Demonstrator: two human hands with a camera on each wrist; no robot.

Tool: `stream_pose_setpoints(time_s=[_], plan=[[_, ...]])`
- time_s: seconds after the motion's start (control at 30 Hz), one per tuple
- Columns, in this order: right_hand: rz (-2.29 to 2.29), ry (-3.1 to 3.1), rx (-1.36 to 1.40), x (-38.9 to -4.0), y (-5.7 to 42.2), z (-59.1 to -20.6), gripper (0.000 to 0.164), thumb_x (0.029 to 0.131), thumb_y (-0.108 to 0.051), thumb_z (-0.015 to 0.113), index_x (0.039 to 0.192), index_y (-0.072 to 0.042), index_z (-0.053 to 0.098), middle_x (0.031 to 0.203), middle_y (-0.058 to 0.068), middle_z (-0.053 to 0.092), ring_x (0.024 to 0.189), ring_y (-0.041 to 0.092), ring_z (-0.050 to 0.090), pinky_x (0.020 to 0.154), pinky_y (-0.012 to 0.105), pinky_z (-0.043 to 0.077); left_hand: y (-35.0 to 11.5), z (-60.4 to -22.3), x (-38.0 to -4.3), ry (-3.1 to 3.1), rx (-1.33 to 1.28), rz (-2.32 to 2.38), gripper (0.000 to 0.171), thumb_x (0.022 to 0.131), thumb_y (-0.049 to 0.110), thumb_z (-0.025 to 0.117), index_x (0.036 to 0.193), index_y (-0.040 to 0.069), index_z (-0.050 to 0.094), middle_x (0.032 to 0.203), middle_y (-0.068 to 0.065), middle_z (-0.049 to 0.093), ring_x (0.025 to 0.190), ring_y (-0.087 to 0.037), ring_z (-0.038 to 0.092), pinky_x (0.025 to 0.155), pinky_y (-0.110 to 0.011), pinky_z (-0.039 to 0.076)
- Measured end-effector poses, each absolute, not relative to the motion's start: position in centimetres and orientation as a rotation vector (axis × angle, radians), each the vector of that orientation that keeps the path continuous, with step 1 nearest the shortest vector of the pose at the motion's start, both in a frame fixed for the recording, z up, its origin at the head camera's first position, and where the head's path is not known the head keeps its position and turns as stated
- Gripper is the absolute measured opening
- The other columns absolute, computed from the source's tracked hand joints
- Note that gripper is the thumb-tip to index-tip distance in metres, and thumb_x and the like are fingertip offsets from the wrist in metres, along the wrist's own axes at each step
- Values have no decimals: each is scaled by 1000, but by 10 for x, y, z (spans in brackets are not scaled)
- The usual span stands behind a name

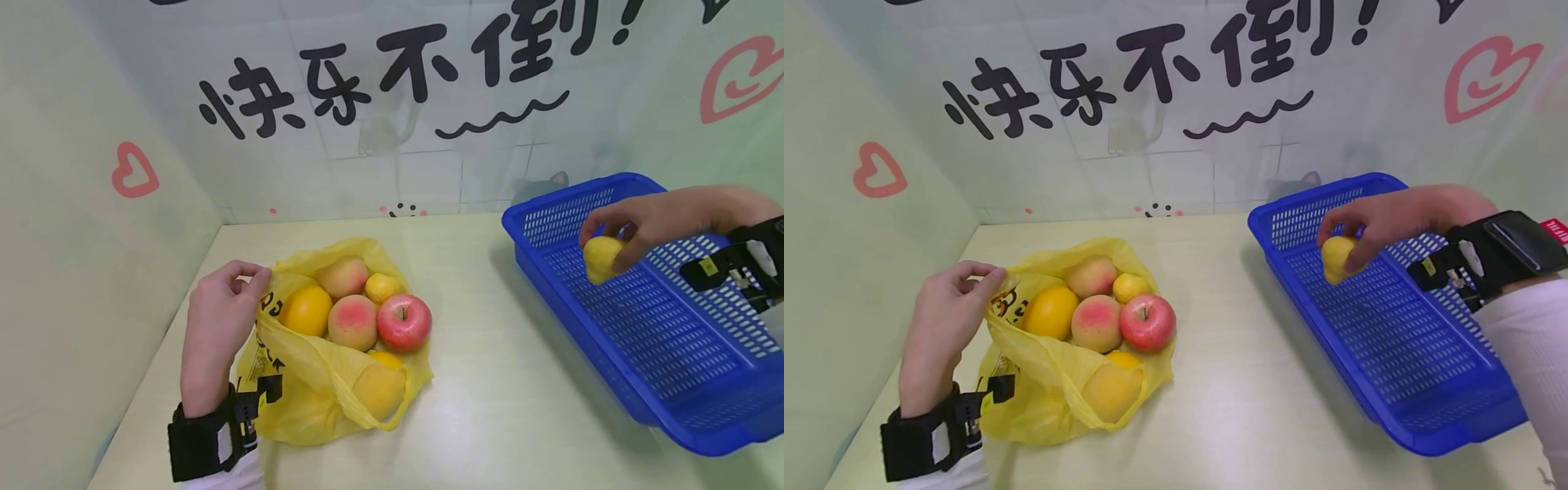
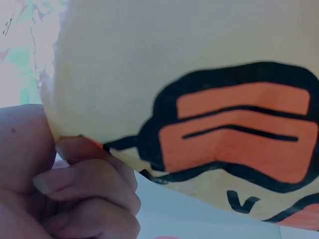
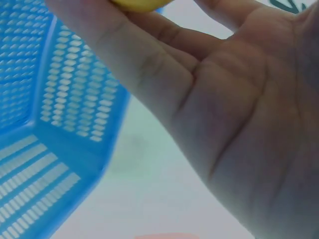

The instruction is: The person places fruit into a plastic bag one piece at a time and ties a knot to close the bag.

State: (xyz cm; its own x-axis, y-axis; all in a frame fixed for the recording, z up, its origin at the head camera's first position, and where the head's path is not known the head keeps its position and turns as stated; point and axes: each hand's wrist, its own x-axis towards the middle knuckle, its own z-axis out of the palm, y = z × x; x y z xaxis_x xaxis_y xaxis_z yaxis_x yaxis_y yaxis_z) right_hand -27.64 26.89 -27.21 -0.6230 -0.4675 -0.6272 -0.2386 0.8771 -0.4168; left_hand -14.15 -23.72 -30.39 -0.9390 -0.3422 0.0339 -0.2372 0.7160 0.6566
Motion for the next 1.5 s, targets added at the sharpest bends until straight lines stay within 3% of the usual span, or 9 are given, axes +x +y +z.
stream_pose_setpoints(time_s=[0.2,0.43,0.6,0.77,1.07,1.4,1.5], plan=[[-368,2342,-558,-277,246,-258,63,81,-29,76,135,-17,46,123,10,58,99,20,61,81,41,56,-237,-304,-142,-2764,463,-1029,38,100,40,53,116,8,66,63,-1,47,58,-22,43,51,-29,34],[-466,2376,-680,-281,206,-244,59,84,-24,73,136,-13,46,123,10,58,101,21,61,85,35,52,-237,-303,-139,-2776,473,-1018,38,100,40,52,115,9,66,65,-4,48,57,-23,43,50,-29,34],[-541,2430,-719,-279,172,-236,55,85,-26,73,134,-19,48,125,8,61,109,23,61,92,43,52,-237,-303,-139,-2773,477,-1021,37,100,39,52,114,9,66,65,-5,48,57,-22,43,50,-29,35],[-573,2440,-750,-278,137,-235,51,86,-29,73,131,-24,50,121,6,63,111,23,60,93,42,52,-236,-304,-138,-2772,489,-1032,37,100,39,51,114,8,66,66,-6,50,59,-23,45,52,-28,37],[-602,2352,-914,-281,82,-243,49,86,-30,72,130,-23,51,114,5,67,99,22,65,90,36,53,-234,-303,-141,-2766,471,-1032,39,100,40,52,115,8,66,71,-7,54,64,-24,48,55,-28,39],[-588,2304,-1086,-270,25,-263,47,86,-37,71,128,-25,52,108,2,67,92,21,62,85,34,51,-237,-304,-142,-2776,471,-1021,40,100,40,52,117,7,66,63,-1,46,57,-21,43,51,-28,34],[-560,2291,-1163,-265,10,-268,45,87,-37,70,127,-25,52,106,0,67,92,19,61,97,36,43,-237,-304,-142,-2772,464,-1024,40,100,40,52,117,7,66,61,0,45,56,-21,42,51,-28,34]])
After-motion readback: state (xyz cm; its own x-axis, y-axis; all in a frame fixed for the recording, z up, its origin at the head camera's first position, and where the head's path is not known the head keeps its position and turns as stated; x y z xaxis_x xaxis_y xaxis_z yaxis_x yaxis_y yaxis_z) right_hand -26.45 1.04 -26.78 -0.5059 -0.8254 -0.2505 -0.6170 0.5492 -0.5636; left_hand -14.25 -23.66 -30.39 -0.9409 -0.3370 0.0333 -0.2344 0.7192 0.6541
